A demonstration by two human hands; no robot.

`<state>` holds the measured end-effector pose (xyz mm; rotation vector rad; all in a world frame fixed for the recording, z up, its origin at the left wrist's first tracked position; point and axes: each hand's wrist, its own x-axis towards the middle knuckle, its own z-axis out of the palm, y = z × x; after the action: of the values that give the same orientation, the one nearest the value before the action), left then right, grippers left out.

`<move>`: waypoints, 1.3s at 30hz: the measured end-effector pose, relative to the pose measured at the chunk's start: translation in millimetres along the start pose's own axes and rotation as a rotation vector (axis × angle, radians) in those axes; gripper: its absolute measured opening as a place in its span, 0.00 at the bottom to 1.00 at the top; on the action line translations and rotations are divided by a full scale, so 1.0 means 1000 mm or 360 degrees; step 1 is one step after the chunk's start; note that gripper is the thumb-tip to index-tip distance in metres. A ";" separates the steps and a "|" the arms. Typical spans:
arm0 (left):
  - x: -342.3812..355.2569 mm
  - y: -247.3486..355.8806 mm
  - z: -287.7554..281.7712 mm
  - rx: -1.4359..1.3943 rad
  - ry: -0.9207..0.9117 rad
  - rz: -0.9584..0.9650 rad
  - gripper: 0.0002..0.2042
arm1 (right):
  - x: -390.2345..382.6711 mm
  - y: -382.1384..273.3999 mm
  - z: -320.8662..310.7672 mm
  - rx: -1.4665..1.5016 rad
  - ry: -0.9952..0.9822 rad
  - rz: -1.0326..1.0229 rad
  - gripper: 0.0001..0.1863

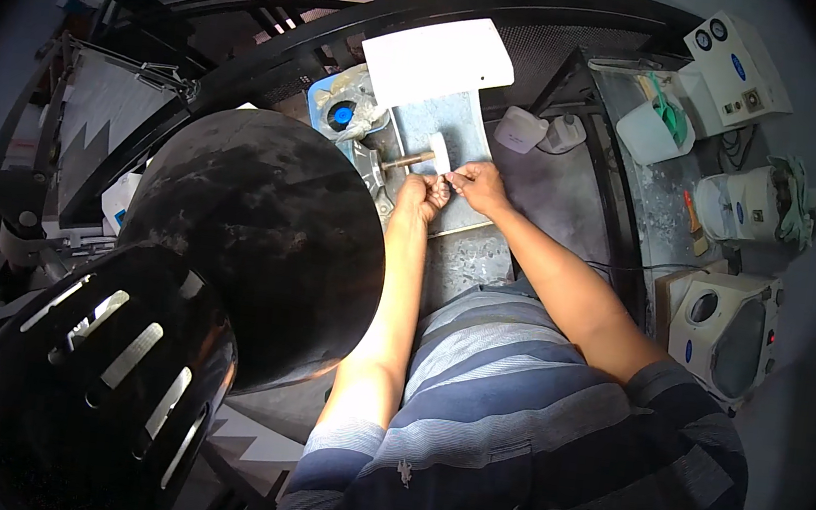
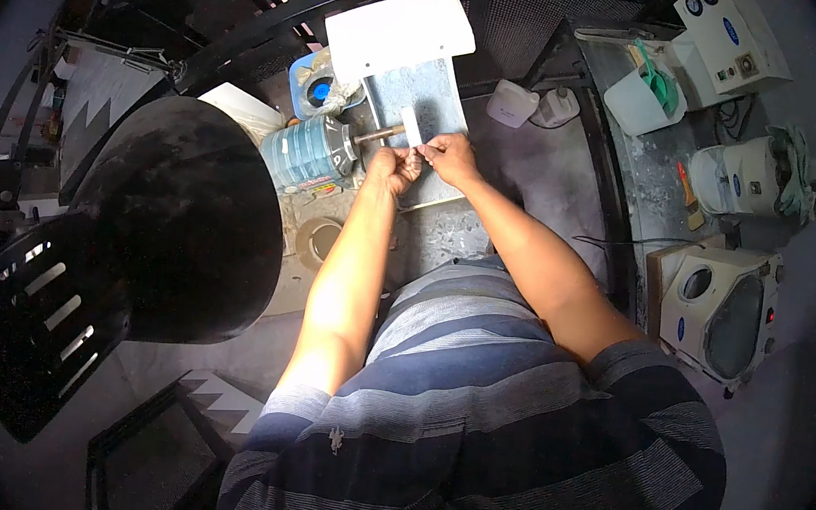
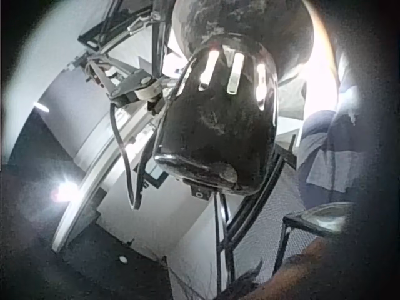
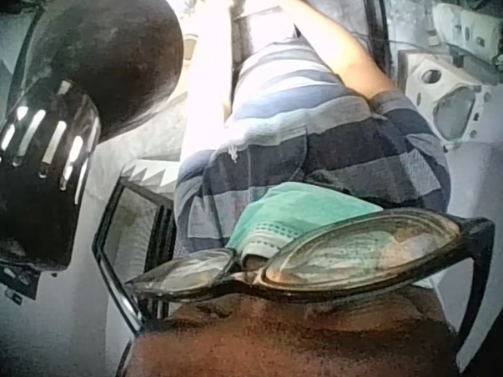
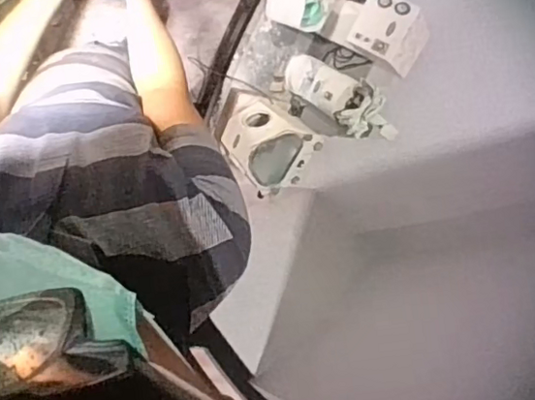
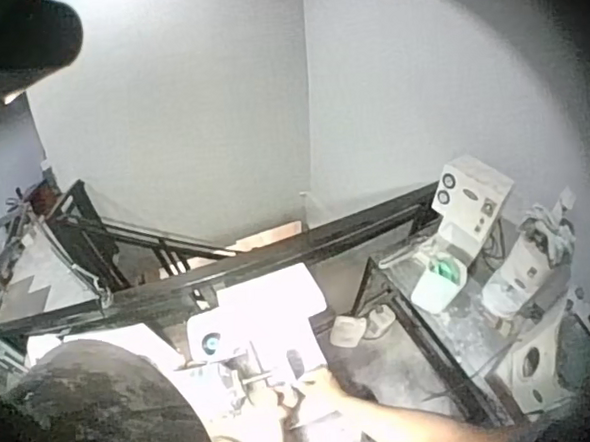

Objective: The person polishes a dental prosthesis by holding and turning it against a rotating buffing wheel on a bench lathe by hand.

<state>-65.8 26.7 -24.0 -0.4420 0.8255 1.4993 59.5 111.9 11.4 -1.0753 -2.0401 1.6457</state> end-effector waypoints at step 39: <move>-0.040 -0.036 0.007 0.1114 0.0398 0.1476 0.02 | 0.003 -0.005 0.009 0.0970 -0.0135 0.0709 0.10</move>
<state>-24.8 1.4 1.1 0.3503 1.8269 1.8382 49.8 107.9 12.8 -1.2822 -1.2265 2.3459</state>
